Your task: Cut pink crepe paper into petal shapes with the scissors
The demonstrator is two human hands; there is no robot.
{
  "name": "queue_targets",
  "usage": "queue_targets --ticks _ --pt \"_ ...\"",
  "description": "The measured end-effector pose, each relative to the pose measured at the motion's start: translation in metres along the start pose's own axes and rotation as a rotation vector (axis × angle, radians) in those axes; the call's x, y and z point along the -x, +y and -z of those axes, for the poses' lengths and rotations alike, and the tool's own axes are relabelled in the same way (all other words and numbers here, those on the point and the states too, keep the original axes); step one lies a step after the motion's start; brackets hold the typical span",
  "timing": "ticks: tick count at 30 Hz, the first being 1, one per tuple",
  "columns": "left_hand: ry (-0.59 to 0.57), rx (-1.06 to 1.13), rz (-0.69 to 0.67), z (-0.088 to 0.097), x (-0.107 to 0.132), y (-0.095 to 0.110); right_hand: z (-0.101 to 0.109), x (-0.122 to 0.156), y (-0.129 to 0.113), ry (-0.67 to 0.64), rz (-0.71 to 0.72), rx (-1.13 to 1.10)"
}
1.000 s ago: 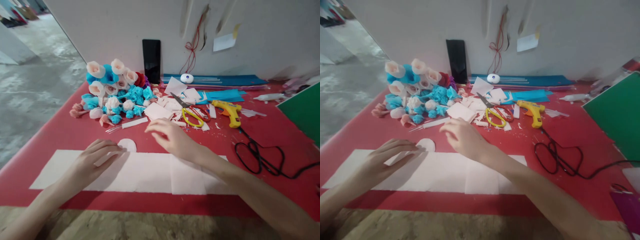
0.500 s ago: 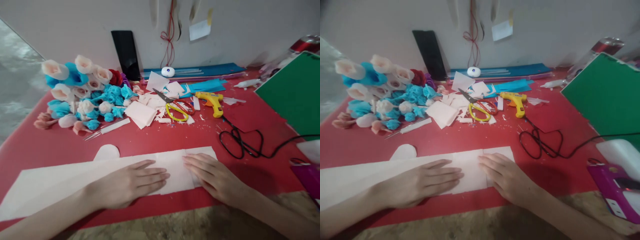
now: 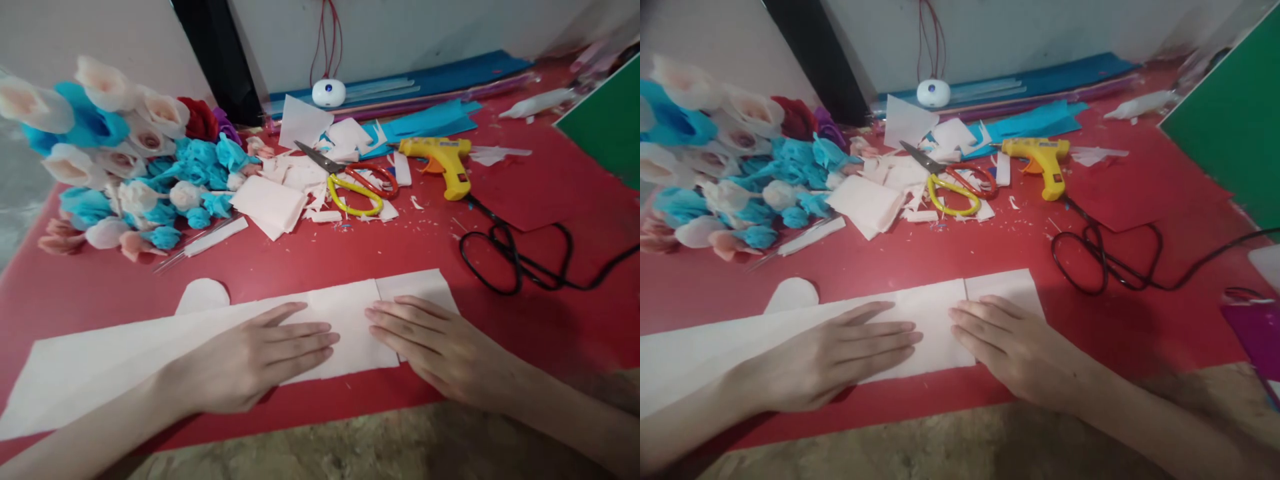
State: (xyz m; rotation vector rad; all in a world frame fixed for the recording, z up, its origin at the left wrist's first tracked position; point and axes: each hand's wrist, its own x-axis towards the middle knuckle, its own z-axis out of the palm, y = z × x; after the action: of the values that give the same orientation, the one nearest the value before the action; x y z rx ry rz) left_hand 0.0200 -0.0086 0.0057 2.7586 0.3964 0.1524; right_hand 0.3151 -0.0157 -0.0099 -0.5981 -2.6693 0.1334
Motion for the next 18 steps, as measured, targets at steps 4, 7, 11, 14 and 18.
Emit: queue_targets --ticks 4,7,11,14,18 --pt "0.022 0.03 0.002 -0.0005 0.0003 0.0002 -0.002 0.0031 0.0008 -0.035 0.018 0.006" --pt "0.041 0.035 0.005 0.0001 0.0003 0.0004 -0.0036 0.0041 0.0008 -0.054 0.021 0.002" --pt "0.041 0.036 0.013 0.0011 0.0 0.0001 -0.0033 0.0035 0.0006 -0.065 0.029 -0.001" --pt "0.048 0.045 0.007 0.0017 -0.0001 -0.0005 -0.0023 0.003 0.0007 -0.073 0.028 -0.01" --pt "0.039 0.05 0.001 0.0016 0.0004 -0.0014 -0.0014 0.0025 0.0009 -0.077 0.013 -0.021"
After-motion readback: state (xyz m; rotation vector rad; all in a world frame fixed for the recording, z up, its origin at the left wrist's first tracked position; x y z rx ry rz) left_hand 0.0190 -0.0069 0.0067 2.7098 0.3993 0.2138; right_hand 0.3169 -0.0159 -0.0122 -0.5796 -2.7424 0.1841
